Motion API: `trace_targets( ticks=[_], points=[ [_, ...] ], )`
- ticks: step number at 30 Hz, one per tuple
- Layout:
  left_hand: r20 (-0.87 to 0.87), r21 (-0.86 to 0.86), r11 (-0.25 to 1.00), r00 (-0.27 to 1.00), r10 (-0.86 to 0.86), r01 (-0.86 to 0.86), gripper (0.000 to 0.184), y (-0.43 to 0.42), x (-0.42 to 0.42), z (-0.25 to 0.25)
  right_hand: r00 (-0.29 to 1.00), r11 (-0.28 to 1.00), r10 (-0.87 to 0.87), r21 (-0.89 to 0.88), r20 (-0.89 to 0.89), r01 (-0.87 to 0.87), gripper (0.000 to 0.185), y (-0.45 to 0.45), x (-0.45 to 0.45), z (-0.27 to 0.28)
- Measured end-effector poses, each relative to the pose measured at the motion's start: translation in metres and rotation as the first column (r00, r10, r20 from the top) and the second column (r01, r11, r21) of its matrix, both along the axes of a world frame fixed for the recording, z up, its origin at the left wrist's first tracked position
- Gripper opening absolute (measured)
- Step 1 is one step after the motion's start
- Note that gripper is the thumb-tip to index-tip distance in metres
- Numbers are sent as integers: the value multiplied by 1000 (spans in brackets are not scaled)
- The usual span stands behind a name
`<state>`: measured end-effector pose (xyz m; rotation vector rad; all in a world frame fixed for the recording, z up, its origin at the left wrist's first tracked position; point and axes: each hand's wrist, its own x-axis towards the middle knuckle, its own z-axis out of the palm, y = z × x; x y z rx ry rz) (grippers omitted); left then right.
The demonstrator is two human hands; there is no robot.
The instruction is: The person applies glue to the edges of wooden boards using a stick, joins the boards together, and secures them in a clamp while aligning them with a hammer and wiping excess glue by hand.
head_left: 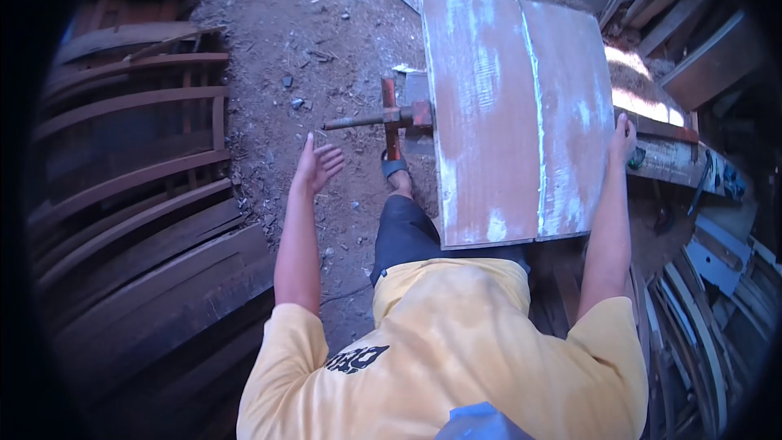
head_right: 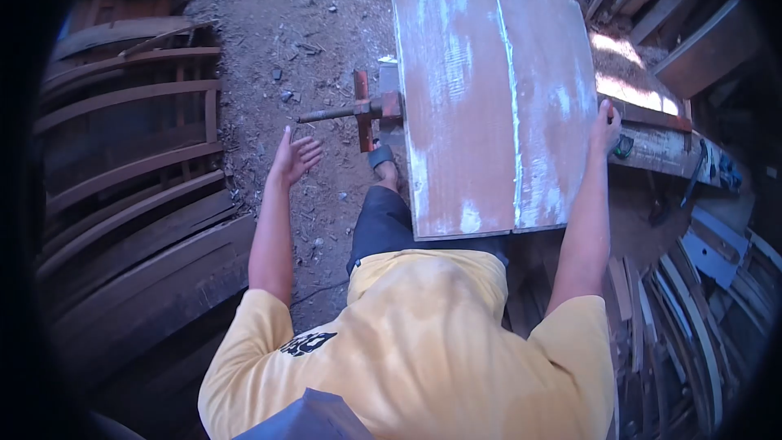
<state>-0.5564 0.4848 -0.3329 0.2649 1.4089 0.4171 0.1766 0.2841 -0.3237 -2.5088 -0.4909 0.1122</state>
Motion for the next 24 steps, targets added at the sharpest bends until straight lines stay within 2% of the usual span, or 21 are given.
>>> trace_targets(
  ticks=[2,3,4,5,6,8,9,10,12,13,14,16,18,20,21,23,24],
  points=[
    [199,-155,983,978,-66,98,94,48,10,-23,988,996,-51,69,-143,61,72,0,9,-5],
    [198,-182,978,978,-65,101,94,61,18,-29,986,999,-42,25,-163,47,69,0,11,-2],
    [276,-266,945,954,-114,190,86,76,32,-33,983,999,-35,-10,-179,34,67,2,14,3],
    [358,-340,896,921,-156,284,78,89,39,-47,932,991,-21,114,-361,66,65,3,15,12],
    [364,-358,886,918,-158,295,78,98,42,-57,933,993,-38,94,-357,77,65,2,12,16],
    [262,-237,891,908,-326,388,53,111,39,-93,933,990,-88,77,-348,122,63,9,2,20],
    [244,-335,913,957,-156,234,32,119,35,-115,933,987,-89,92,-348,128,63,8,3,17],
    [240,-346,907,958,-160,238,32,127,27,-124,931,987,-99,81,-352,136,63,7,3,16],
    [342,-197,919,902,-263,342,24,138,15,-133,917,984,-97,104,-387,148,66,8,0,21],
    [240,-208,935,942,-235,287,18,139,25,-109,922,981,-80,134,-378,139,63,5,1,18],
    [236,-212,933,941,-241,292,18,138,32,-89,920,981,-86,130,-382,146,63,4,1,14],
    [83,97,968,967,-240,232,18,139,43,-57,948,978,-91,153,-304,143,61,5,1,9],
    [112,138,971,971,-213,197,22,151,41,-43,952,980,-96,138,-290,141,61,0,10,3],
    [87,378,900,959,-268,217,27,161,41,-25,956,983,-95,123,-277,134,62,2,13,-1],
    [86,375,901,959,-269,219,27,161,48,0,955,980,-114,127,-273,153,63,3,10,0],
    [131,436,900,991,-40,-22,36,147,62,68,953,976,-141,123,-268,179,64,3,2,4],
    [133,433,901,990,-41,-20,36,138,54,84,955,978,-137,119,-265,174,66,6,-2,8]
  ],
)
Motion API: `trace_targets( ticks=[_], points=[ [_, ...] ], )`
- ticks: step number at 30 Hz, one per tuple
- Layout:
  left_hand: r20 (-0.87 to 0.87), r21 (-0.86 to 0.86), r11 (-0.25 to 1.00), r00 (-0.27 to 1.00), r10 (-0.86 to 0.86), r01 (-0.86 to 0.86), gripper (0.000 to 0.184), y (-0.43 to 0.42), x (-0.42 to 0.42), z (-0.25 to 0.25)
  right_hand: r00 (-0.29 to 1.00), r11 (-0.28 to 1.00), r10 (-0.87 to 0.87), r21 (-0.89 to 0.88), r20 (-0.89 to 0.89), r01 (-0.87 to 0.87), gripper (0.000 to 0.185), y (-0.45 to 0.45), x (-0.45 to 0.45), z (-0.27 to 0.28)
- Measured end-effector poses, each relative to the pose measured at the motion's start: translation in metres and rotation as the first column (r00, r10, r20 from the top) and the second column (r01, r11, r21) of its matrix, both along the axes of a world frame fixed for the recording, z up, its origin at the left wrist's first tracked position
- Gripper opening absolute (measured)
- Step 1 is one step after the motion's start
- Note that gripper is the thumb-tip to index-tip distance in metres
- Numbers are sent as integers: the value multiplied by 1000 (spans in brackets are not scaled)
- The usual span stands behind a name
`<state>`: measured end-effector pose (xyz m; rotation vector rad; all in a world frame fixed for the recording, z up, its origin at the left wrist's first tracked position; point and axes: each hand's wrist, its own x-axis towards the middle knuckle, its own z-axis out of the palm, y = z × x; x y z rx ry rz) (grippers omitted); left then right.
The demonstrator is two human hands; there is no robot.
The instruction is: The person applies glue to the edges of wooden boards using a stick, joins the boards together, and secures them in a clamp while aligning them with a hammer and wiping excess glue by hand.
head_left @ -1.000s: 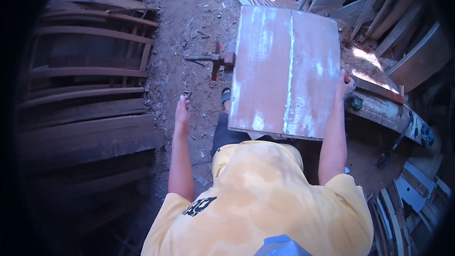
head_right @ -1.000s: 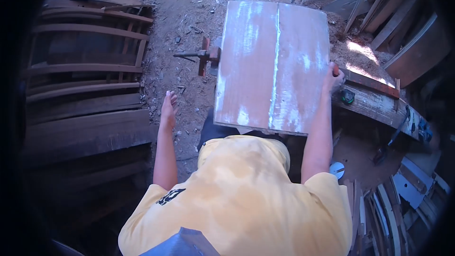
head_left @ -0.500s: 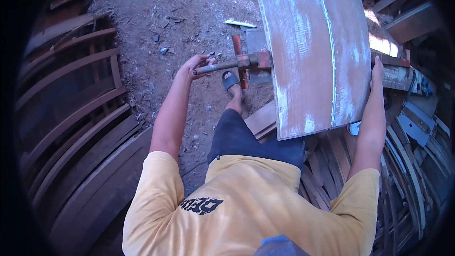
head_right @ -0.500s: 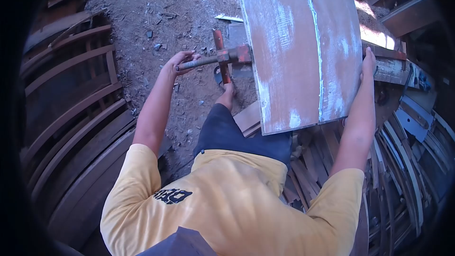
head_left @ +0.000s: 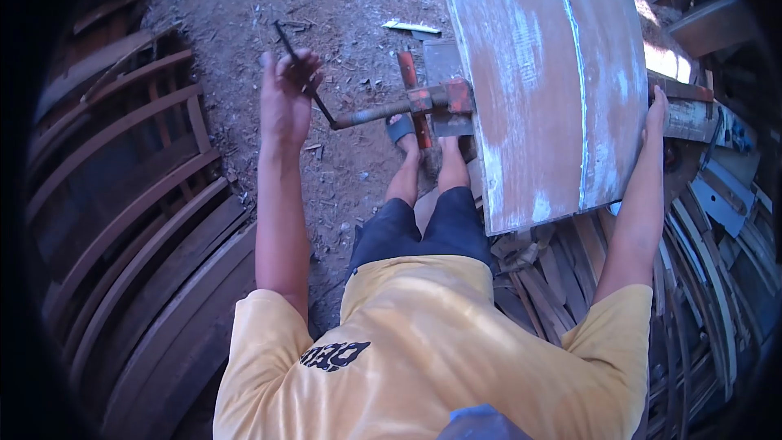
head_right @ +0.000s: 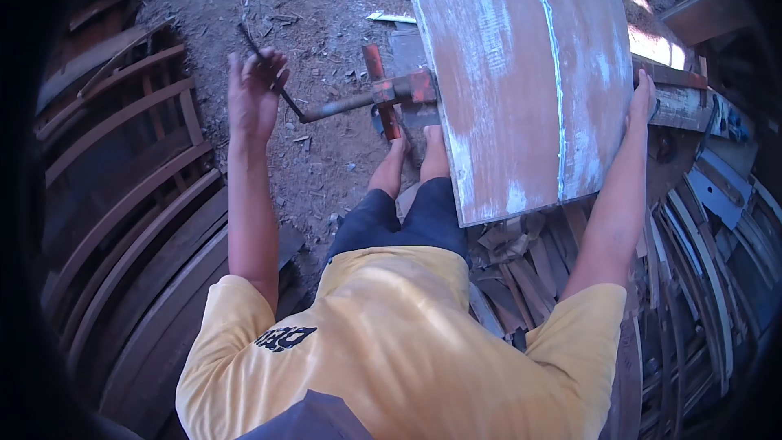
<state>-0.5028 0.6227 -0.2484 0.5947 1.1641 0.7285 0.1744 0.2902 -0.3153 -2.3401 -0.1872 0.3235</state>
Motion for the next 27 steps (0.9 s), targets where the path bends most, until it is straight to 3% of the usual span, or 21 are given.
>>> trace_targets(
  ticks=[2,4,6,8,12,13,15,16,17,19,21,23,24,25,26,27],
  points=[
    [320,64,998,947,-43,23,49,-24,-23,29,1000,1000,11,-9,5,-11,67,1,0,2],
    [163,161,982,978,-129,102,54,-65,-36,48,999,999,13,-32,32,-12,69,-2,6,-4],
    [-111,176,908,924,-365,380,45,-106,-74,44,1000,999,16,-35,20,-15,70,1,4,-1],
    [-235,80,857,845,-481,510,30,-148,-91,44,1000,999,15,-43,12,-14,71,1,0,3],
    [-414,25,929,849,-327,370,33,-196,-71,19,1000,1000,-6,-12,6,6,71,4,-6,6],
    [-644,78,873,692,-325,482,38,-207,-82,-19,1000,1000,-15,-2,14,15,70,5,-9,7],
    [-816,109,783,504,-281,613,43,-206,-96,-84,1000,1000,5,2,-18,-5,69,5,-9,2],
    [-678,-124,846,578,-454,518,45,-195,-94,-117,999,1000,28,3,-43,-28,67,0,-1,4],
    [-487,-376,814,654,-579,442,47,-180,-85,-143,999,999,42,-6,-29,-42,67,-3,3,4],
    [-349,-414,771,698,-626,485,54,-144,-72,-168,998,998,56,-41,-31,-57,73,-5,-3,15],
    [-141,-349,819,839,-526,455,38,-110,-63,-172,998,997,51,-61,-46,-54,81,5,-19,25],
    [116,-343,886,950,-290,313,41,-76,-70,-182,998,972,56,-227,-33,-62,113,13,-41,44],
    [126,-467,861,979,-162,203,44,-55,-56,-164,998,973,49,-226,-32,-55,113,14,-46,45],
    [117,-583,807,993,-32,95,48,-31,-40,-143,994,963,106,-245,-27,-110,126,15,-49,45],
    [37,-589,805,997,-64,74,49,-14,-29,-143,986,950,166,-264,-25,-166,139,16,-52,45],
    [-46,-595,802,994,-94,49,51,4,-22,-148,986,950,164,-264,-28,-165,139,18,-54,44]
  ],
)
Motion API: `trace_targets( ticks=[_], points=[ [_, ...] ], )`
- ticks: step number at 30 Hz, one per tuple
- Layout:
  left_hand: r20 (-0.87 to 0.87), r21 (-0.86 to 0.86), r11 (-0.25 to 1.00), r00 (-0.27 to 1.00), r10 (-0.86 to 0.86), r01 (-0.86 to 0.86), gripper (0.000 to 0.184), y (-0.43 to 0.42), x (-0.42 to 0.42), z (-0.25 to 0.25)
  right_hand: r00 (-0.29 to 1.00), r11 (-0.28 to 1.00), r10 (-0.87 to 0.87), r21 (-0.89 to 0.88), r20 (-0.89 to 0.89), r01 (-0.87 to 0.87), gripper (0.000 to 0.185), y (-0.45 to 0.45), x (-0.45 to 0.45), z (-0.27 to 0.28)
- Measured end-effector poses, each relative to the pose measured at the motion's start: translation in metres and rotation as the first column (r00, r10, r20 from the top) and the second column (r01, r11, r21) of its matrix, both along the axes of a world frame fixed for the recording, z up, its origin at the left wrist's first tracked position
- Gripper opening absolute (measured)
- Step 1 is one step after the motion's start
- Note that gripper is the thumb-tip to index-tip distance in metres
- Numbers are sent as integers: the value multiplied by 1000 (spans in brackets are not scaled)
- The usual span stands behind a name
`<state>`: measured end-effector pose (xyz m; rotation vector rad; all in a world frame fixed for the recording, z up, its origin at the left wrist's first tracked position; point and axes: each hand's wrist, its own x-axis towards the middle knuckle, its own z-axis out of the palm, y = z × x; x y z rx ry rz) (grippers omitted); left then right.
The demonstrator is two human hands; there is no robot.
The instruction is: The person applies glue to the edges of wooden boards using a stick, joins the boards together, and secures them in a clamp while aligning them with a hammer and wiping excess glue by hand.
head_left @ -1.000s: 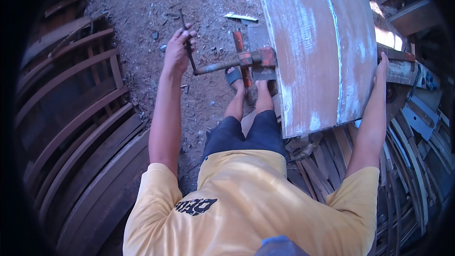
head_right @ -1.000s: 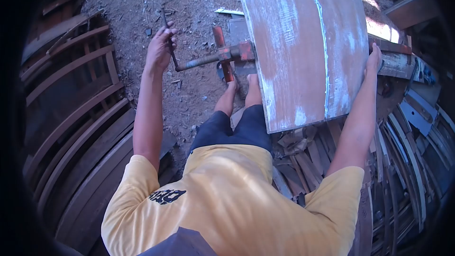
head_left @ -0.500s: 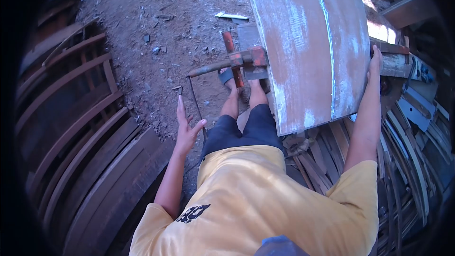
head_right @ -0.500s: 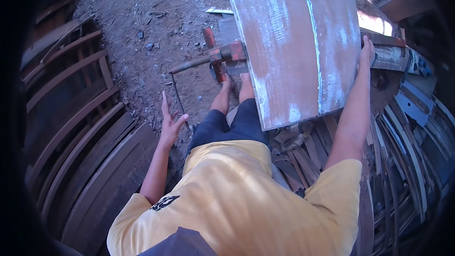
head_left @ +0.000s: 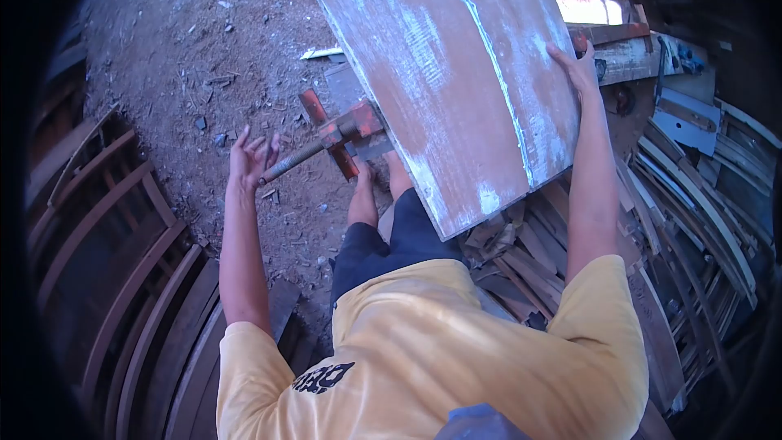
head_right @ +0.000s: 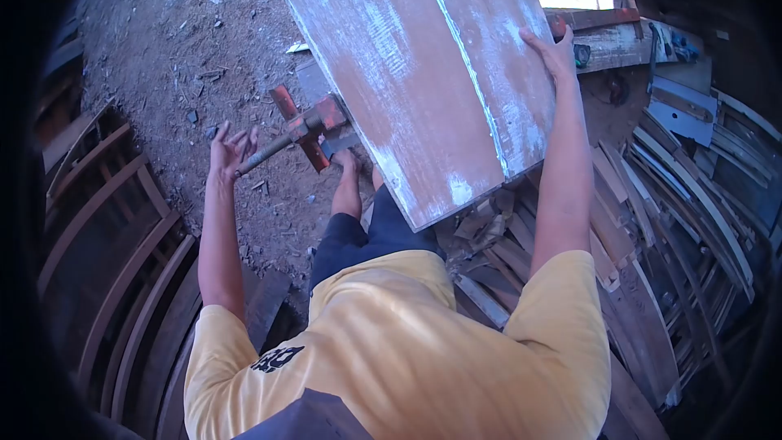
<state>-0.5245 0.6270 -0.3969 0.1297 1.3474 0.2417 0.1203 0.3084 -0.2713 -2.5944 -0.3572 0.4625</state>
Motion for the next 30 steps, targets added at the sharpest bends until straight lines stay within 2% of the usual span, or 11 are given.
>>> trace_targets(
  ticks=[2,3,4,8,11,13,17,19,25,27,30],
  points=[
    [140,36,996,988,71,-77,51,44,-2,-22,998,998,32,-55,50,-29,145,5,-2,-1],
    [55,271,962,999,2,-17,52,57,13,2,998,998,28,-53,51,-26,145,5,-1,-4],
    [-42,485,872,998,-45,60,53,75,37,46,999,999,17,-39,49,-15,144,4,1,-7],
    [170,583,803,985,25,-121,61,52,46,209,999,998,-3,-62,47,6,143,6,1,-5],
    [201,700,712,938,-283,65,72,-26,-10,233,995,998,-6,-60,96,12,138,-1,11,-20],
    [278,649,699,761,-586,300,76,-77,-44,240,997,999,1,-44,80,2,138,2,7,-15],
    [102,340,620,627,-772,707,87,-157,-50,199,1000,1000,9,0,26,-9,138,8,-3,-1],
    [224,-19,957,934,-277,289,92,-178,-48,145,998,1000,0,-26,55,2,138,5,0,-7],
    [466,-249,949,883,-58,193,74,-118,-22,23,998,1000,15,-21,53,-14,136,7,2,-6],
    [561,-110,907,779,-281,407,66,-88,-35,5,998,999,31,-12,49,-30,135,8,-1,-3],
    [347,-244,931,921,-178,272,59,-51,-30,-21,1000,1000,4,-22,24,-4,136,12,-3,1]
  ],
)
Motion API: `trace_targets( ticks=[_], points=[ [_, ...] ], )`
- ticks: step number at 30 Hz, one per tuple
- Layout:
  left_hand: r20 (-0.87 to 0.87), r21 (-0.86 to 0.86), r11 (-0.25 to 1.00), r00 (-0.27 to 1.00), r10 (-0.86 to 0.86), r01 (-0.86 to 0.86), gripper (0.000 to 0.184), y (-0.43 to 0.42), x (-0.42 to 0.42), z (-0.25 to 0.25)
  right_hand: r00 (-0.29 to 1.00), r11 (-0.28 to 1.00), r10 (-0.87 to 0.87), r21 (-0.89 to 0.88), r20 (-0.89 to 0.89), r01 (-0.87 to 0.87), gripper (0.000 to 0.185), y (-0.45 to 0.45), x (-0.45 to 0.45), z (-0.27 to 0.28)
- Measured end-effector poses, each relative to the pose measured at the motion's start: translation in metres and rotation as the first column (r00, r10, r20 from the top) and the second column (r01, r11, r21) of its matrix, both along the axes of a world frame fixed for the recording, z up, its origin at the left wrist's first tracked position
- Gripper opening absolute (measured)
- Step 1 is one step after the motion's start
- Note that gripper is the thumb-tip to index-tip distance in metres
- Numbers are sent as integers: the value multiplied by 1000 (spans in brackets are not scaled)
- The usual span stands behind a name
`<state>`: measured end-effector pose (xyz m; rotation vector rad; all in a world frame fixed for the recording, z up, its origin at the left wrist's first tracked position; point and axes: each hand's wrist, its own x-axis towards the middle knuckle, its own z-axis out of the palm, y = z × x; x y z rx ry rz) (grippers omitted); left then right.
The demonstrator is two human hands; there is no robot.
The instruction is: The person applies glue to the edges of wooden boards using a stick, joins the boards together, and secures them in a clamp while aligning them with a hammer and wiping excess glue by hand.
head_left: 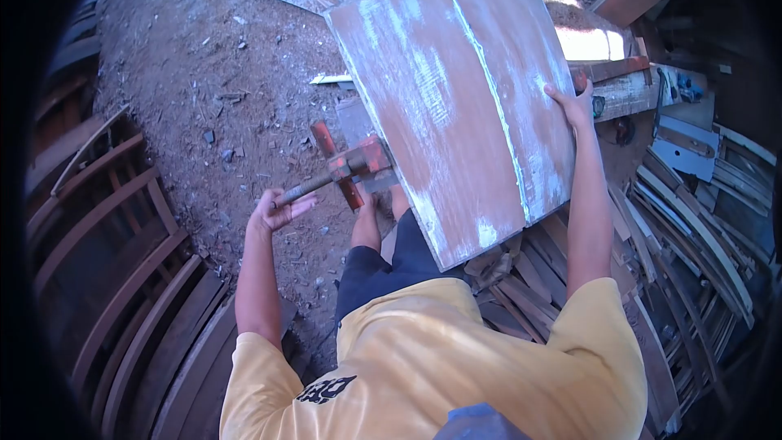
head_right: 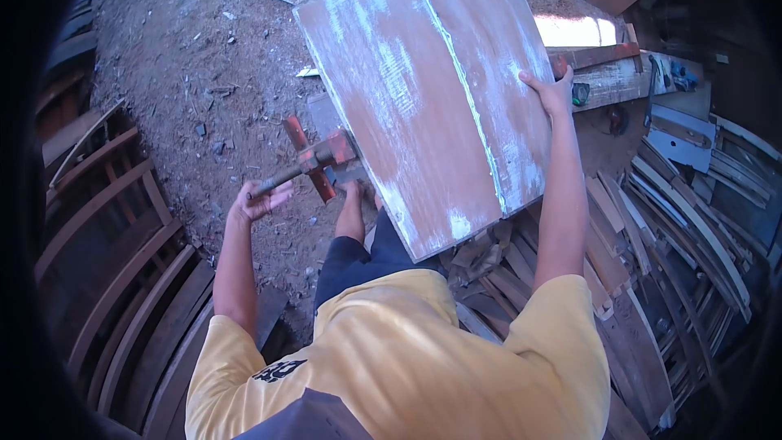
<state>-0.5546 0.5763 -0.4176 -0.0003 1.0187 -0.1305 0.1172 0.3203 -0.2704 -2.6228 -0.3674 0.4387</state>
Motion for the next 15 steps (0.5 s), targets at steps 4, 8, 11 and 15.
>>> trace_targets(
  ticks=[4,8,11,15],
  points=[
    [-240,64,960,929,280,-273,37,66,18,-46,1000,1000,-12,-18,-10,12,136,-4,2,-3],
    [-142,580,807,962,233,-110,35,127,53,37,1000,1000,3,16,11,-3,135,-3,4,-5],
    [-67,780,575,881,469,-247,56,92,92,175,1000,1000,-14,17,-2,14,135,-1,3,-4],
    [235,825,482,955,183,-296,86,2,21,228,1000,999,-10,41,-1,10,136,0,1,-2]
  ],
)
